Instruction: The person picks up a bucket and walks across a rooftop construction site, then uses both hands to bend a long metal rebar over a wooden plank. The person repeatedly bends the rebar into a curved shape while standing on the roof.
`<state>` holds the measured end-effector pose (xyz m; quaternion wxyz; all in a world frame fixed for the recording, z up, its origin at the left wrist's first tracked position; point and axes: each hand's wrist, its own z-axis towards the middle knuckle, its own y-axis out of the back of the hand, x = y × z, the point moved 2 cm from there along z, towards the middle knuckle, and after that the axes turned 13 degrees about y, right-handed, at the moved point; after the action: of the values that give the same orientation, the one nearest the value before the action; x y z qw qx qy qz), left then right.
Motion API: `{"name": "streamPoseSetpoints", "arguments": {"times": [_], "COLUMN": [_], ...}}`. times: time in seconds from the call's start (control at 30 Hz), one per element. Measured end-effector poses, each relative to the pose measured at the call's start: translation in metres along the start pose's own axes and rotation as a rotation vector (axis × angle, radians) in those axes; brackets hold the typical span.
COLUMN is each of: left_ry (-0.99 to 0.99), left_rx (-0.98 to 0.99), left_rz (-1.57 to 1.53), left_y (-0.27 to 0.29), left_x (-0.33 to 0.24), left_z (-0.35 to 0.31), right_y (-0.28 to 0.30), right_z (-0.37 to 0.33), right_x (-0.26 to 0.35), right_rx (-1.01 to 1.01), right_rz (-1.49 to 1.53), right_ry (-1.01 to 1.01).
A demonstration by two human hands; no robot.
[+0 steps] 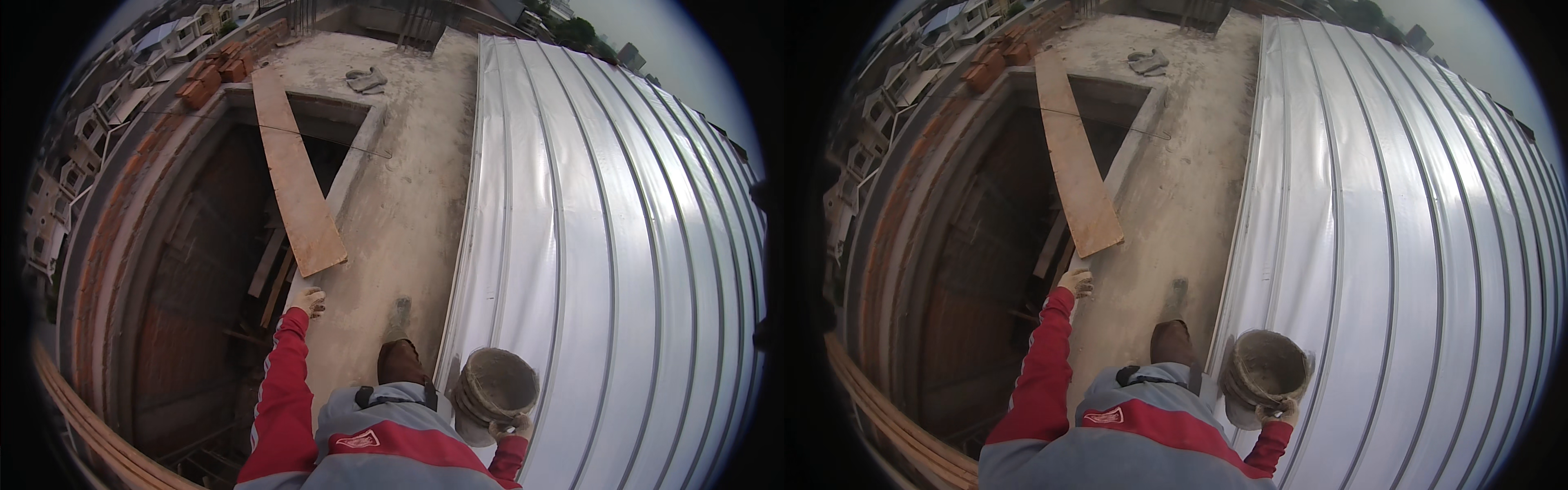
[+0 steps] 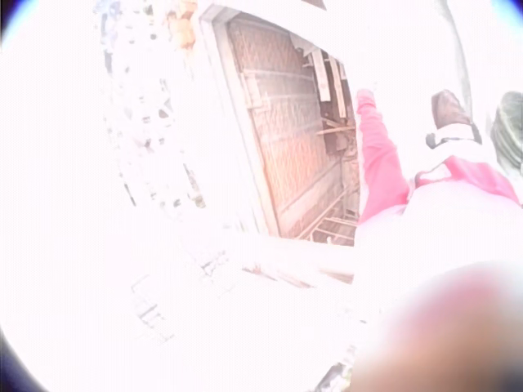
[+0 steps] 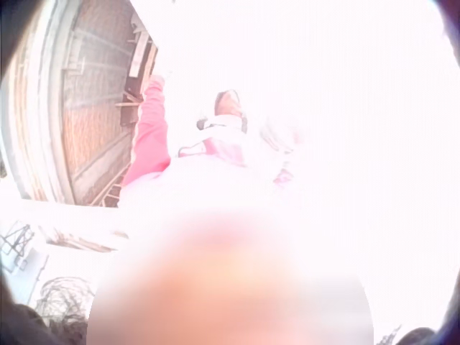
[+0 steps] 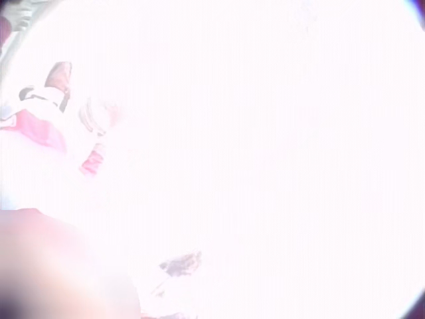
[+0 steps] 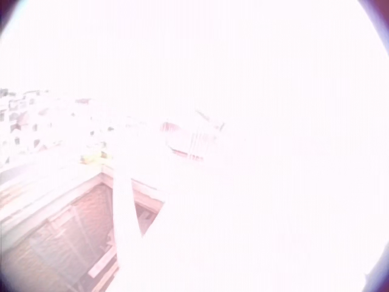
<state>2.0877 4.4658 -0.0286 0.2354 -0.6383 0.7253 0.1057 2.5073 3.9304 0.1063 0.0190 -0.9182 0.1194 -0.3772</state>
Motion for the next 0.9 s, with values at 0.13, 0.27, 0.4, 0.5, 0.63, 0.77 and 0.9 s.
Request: {"name": "streamPoseSetpoints", "arguments": {"times": [0.13,0.27,0.4,0.5,0.63,0.77,0.9], "left_ry": [0.046,0.178,0.269,0.345,0.501,0.489,0.427], "left_rx": [-0.049,-0.115,-0.171,-0.228,-0.279,-0.271,-0.176], "left_rz": [0.115,0.090,0.111,0.059,-0.021,-0.110,-0.182], "left_y": [-0.067,-0.092,-0.099,-0.105,-0.118,-0.137,-0.168], "left_x": [-0.072,-0.107,-0.127,-0.144,-0.185,-0.253,-0.377], "left_z": [0.076,0.128,0.154,0.170,0.223,0.297,0.355], "right_y": [-0.119,-0.276,-0.433,-0.542,-0.677,-0.789,-0.867], "right_z": [0.089,0.136,0.137,0.143,0.163,0.231,0.337], "right_x": [0.009,0.033,0.070,0.096,0.103,0.101,0.115], "right_rx": [0.373,0.164,0.258,0.330,0.495,0.344,1.106], "right_rz": [-0.372,-0.143,-0.070,-0.073,-0.236,-0.132,-1.229], "right_ry": [0.194,-0.022,-0.075,0.030,0.167,-0.012,0.893]}}
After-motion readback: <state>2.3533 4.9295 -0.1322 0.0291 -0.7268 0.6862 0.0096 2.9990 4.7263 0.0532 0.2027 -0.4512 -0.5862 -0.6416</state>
